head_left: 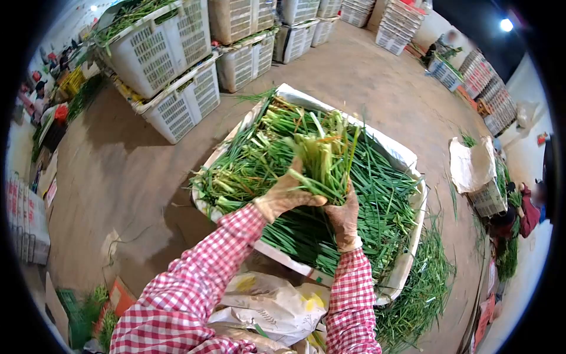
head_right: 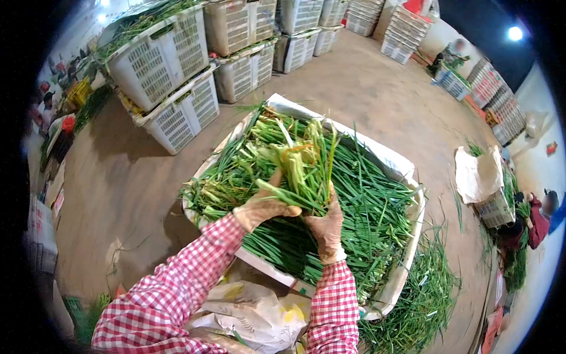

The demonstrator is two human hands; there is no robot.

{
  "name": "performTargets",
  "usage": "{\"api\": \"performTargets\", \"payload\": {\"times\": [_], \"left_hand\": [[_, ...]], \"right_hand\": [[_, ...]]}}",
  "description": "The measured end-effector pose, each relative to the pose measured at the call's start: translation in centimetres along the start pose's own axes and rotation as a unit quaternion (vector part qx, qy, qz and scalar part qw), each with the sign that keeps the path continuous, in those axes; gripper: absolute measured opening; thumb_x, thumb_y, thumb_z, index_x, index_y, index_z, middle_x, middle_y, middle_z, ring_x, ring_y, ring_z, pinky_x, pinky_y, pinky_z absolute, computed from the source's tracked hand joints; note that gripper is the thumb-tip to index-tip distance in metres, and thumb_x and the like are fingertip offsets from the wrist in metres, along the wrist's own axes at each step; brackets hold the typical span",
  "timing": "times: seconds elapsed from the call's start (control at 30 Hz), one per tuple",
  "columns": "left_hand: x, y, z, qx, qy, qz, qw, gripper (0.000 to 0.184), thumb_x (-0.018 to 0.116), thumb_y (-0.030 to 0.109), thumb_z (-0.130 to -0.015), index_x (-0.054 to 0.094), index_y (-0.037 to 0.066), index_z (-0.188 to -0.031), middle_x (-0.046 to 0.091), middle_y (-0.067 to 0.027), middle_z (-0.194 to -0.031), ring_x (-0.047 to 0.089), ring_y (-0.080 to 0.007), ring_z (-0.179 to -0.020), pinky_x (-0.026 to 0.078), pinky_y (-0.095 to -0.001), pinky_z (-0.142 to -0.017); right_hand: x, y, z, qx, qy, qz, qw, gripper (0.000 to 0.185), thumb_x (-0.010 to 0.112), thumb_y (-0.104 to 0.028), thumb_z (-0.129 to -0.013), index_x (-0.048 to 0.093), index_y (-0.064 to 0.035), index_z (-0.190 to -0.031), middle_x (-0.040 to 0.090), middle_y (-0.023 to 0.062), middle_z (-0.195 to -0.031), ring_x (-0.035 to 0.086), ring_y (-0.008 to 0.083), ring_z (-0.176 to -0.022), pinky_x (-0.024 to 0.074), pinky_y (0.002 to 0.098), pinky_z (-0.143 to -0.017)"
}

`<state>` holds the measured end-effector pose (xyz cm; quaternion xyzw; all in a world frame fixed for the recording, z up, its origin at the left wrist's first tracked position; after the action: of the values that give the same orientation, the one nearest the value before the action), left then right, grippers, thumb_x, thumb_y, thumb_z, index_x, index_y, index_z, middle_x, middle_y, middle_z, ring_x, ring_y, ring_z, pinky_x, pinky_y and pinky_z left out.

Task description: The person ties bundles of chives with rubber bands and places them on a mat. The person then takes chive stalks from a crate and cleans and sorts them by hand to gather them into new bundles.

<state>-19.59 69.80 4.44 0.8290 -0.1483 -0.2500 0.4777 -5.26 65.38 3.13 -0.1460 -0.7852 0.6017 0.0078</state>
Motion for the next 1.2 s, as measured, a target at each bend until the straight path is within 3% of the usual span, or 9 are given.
{"api": "performTargets", "payload": {"times": [0.23, 0.37, 0.53, 0.67, 0.77, 0.87, 0.97, 1.07, 1.2], "left_hand": [[4.1, 3.4, -3.4, 0.022, -0.036, 0.103, 0.994, 0.097, 0.08, 0.054, -0.06, 0.038, 0.006, -0.132, 0.043, -0.011, -0.132, 0.042, -0.0294, -0.122, 0.033, -0.0422, -0.104], [7.0, 13.3, -5.0, 0.214, -0.042, -0.144, 0.965, 0.127, 0.076, 0.068, -0.053, 0.012, 0.004, -0.143, 0.031, -0.022, -0.141, 0.034, -0.0348, -0.13, 0.021, -0.0596, -0.105], [8.8, 25.6, -8.1, 0.376, 0.022, -0.069, 0.924, 0.123, 0.075, 0.067, -0.053, 0.02, -0.002, -0.139, 0.044, -0.0228, -0.128, 0.051, -0.0363, -0.112, 0.033, -0.0562, -0.095], [7.6, 35.4, -12.1, 0.369, -0.231, 0.105, 0.894, 0.114, 0.079, 0.061, -0.054, 0.025, 0.005, -0.138, 0.043, -0.0182, -0.132, 0.048, -0.03, -0.116, 0.035, -0.044, -0.101], [10.3, 37.5, -11.8, 0.365, -0.182, 0.267, 0.873, 0.107, 0.089, 0.038, -0.051, 0.03, 0.001, -0.131, 0.062, -0.0164, -0.103, 0.06, -0.0279, -0.099, 0.051, -0.0364, -0.084], [9.3, 36.9, -11.7, 0.385, -0.184, 0.177, 0.887, 0.112, 0.09, 0.037, -0.05, 0.026, -0.002, -0.132, 0.061, -0.0184, -0.106, 0.059, -0.0283, -0.102, 0.05, -0.0343, -0.087], [11.2, 35.8, -7.9, 0.216, -0.251, 0.293, 0.897, 0.127, 0.09, 0.031, -0.052, 0.006, -0.004, -0.141, 0.054, -0.021, -0.119, 0.055, -0.028, -0.11, 0.046, -0.0369, -0.095], [16.9, 34.2, -2.7, 0.126, -0.222, 0.573, 0.779, 0.123, 0.081, 0.042, -0.065, -0.006, 0.004, -0.144, 0.037, -0.0194, -0.137, 0.04, -0.0259, -0.125, 0.036, -0.0351, -0.104], [21.9, 31.0, 7.7, -0.096, -0.278, 0.737, 0.608, 0.093, 0.051, 0.062, -0.082, 0.005, 0.011, -0.145, 0.029, -0.0139, -0.144, 0.035, -0.0223, -0.129, 0.034, -0.0354, -0.106]], "right_hand": [[-4.0, 0.9, 2.8, 0.163, -0.092, -0.065, 0.98, 0.049, 0.07, -0.004, -0.072, 0.053, -0.0053, -0.118, 0.061, 0.0056, -0.111, 0.06, 0.0181, -0.096, 0.05, 0.0279, -0.079], [-12.9, -4.1, 6.1, 0.215, -0.12, 0.378, 0.892, 0.045, 0.07, -0.01, -0.077, 0.054, -0.0075, -0.119, 0.06, 0.0067, -0.114, 0.059, 0.0218, -0.099, 0.0502, 0.0328, -0.083], [-21.3, -13.9, 7.8, -0.033, 0.147, 0.074, 0.986, 0.04, 0.066, -0.013, -0.081, 0.054, -0.0088, -0.119, 0.059, 0.0072, -0.116, 0.059, 0.0229, -0.1, 0.0494, 0.0355, -0.086], [-20.4, -22.3, 6.4, -0.234, 0.115, -0.115, 0.959, 0.036, 0.062, -0.016, -0.084, 0.055, -0.0098, -0.119, 0.058, 0.0077, -0.117, 0.058, 0.0237, -0.101, 0.0488, 0.0376, -0.088], [-19.1, -28.0, 6.3, -0.287, 0.058, -0.341, 0.893, 0.031, 0.058, -0.013, -0.088, 0.055, -0.006, -0.117, 0.058, 0.0089, -0.118, 0.057, 0.0216, -0.103, 0.0488, 0.0334, -0.088], [-17.8, -33.7, 8.5, -0.293, 0.25, -0.202, 0.9, 0.04, 0.059, -0.027, -0.087, 0.052, -0.0033, -0.119, 0.057, 0.0114, -0.115, 0.057, 0.0229, -0.103, 0.0483, 0.0355, -0.09], [-18.3, -35.6, 12.3, -0.251, 0.306, -0.079, 0.915, 0.044, 0.056, -0.03, -0.088, 0.049, -0.0032, -0.122, 0.056, 0.0122, -0.117, 0.058, 0.0224, -0.103, 0.0494, 0.0345, -0.089], [-19.6, -34.4, 16.6, -0.1, 0.253, 0.108, 0.956, 0.045, 0.049, -0.027, -0.094, 0.043, -0.0058, -0.132, 0.051, 0.0104, -0.127, 0.056, 0.019, -0.107, 0.0487, 0.0305, -0.089], [-17.6, -30.1, 18.3, 0.099, 0.237, 0.027, 0.966, 0.067, 0.074, -0.026, -0.075, 0.042, -0.0014, -0.128, 0.057, 0.0061, -0.107, 0.056, 0.0149, -0.094, 0.0455, 0.0289, -0.084]]}}
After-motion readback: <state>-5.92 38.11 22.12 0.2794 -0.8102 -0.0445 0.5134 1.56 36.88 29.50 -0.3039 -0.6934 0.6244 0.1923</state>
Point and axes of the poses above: each hand's wrist, its own z-axis away from the middle knuckle, its own x-axis out of the palm, y = z × x, the point moved 5 cm from there along -z, towards the middle knuckle
